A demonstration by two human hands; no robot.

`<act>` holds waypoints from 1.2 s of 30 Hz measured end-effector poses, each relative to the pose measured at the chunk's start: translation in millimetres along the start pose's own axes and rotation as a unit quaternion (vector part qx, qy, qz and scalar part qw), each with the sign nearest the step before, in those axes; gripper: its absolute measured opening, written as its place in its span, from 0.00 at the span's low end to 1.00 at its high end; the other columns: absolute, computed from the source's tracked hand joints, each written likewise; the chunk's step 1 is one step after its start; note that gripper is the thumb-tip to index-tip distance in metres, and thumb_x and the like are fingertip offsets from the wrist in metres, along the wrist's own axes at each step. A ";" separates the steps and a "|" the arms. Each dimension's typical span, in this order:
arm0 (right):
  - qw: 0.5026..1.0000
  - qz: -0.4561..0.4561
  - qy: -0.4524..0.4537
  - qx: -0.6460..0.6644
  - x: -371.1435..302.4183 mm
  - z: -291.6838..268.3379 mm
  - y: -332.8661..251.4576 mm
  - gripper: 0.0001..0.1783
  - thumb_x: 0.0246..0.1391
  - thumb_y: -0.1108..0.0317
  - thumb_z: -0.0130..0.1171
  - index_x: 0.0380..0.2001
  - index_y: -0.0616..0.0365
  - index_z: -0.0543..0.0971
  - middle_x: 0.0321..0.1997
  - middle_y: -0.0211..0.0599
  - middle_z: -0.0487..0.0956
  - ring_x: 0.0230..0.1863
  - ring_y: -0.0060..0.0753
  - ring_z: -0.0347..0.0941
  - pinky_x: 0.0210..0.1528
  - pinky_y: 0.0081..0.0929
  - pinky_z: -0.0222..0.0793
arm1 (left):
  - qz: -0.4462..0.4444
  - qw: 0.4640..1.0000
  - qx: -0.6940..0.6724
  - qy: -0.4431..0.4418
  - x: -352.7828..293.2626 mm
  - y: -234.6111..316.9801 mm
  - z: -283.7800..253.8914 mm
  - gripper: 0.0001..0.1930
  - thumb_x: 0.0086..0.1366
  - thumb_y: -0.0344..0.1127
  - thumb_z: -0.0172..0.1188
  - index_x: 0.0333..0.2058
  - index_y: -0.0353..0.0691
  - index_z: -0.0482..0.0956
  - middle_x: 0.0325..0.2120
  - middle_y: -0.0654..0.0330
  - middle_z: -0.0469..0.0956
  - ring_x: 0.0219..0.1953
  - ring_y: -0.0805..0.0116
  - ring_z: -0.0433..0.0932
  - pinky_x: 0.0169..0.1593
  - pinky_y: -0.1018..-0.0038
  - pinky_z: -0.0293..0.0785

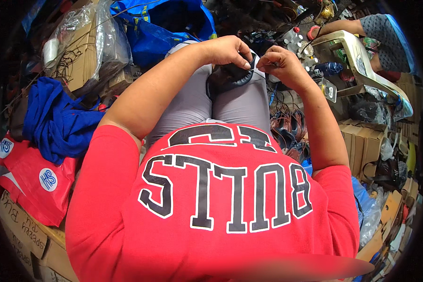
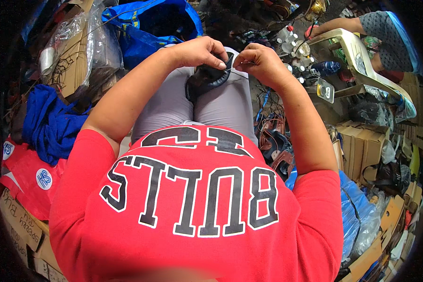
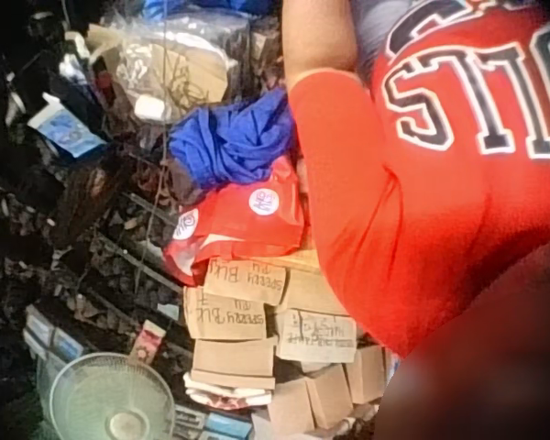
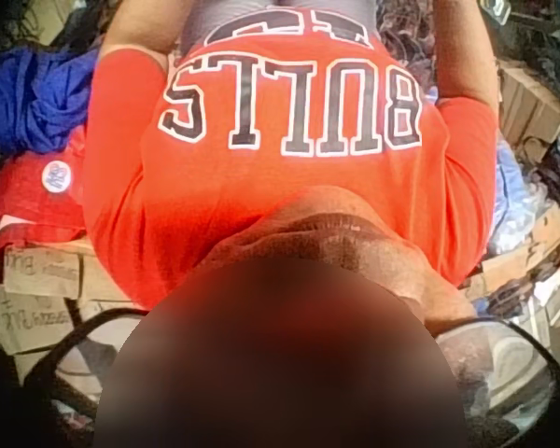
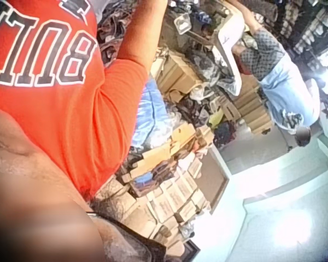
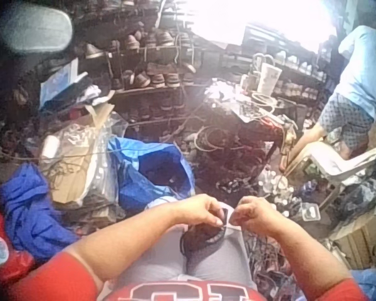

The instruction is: Stitching the edges of a leather shoe upper by hand.

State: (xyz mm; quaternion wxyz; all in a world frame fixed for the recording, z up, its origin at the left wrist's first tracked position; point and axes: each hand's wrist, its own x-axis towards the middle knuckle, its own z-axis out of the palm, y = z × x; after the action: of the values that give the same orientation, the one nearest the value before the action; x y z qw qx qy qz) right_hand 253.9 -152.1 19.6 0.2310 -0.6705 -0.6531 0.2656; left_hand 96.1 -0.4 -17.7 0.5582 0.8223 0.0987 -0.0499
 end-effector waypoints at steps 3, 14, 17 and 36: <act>0.999 0.010 -0.012 0.032 -0.2 3.5 2.1 0.06 0.43 0.75 0.64 0.28 0.56 0.81 0.28 0.30 0.74 0.32 0.23 0.74 0.37 0.20 0.70 | -0.001 0.999 -0.051 -0.007 1.0 -1.2 2.0 0.13 0.50 0.37 0.66 0.33 0.36 0.81 0.27 0.63 0.78 0.33 0.73 0.74 0.42 0.76 0.67; 0.986 0.012 0.137 0.098 -28.8 44.7 1.2 0.05 0.43 0.74 0.64 0.28 0.57 0.80 0.26 0.30 0.75 0.27 0.22 0.69 0.31 0.19 0.65 | 0.000 0.986 -0.161 -0.041 -0.6 -8.8 5.5 0.13 0.52 0.34 0.64 0.37 0.35 0.81 0.29 0.64 0.79 0.34 0.76 0.73 0.43 0.78 0.66; 0.985 0.003 0.156 0.075 -34.3 45.9 -4.9 0.07 0.44 0.75 0.63 0.30 0.55 0.81 0.26 0.30 0.74 0.26 0.22 0.69 0.30 0.19 0.66 | -0.029 0.988 -0.145 -0.043 -2.2 -8.9 4.5 0.15 0.54 0.33 0.62 0.40 0.36 0.80 0.32 0.63 0.79 0.36 0.75 0.73 0.46 0.78 0.65; 0.966 0.011 0.028 -0.256 -17.1 23.4 -57.0 0.12 0.43 0.76 0.53 0.32 0.53 0.82 0.29 0.45 0.75 0.31 0.47 0.73 0.35 0.38 0.69 | -0.011 0.988 -0.123 -0.098 -5.3 -6.3 5.4 0.18 0.53 0.28 0.57 0.45 0.37 0.78 0.42 0.59 0.75 0.46 0.69 0.70 0.54 0.77 0.60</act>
State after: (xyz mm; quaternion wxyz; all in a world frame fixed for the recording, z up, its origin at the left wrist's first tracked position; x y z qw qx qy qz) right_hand 195.5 -167.8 40.3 0.0665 -0.7217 -0.6850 0.0734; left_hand 89.7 -3.7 -24.4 0.6613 0.7376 0.0578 -0.1237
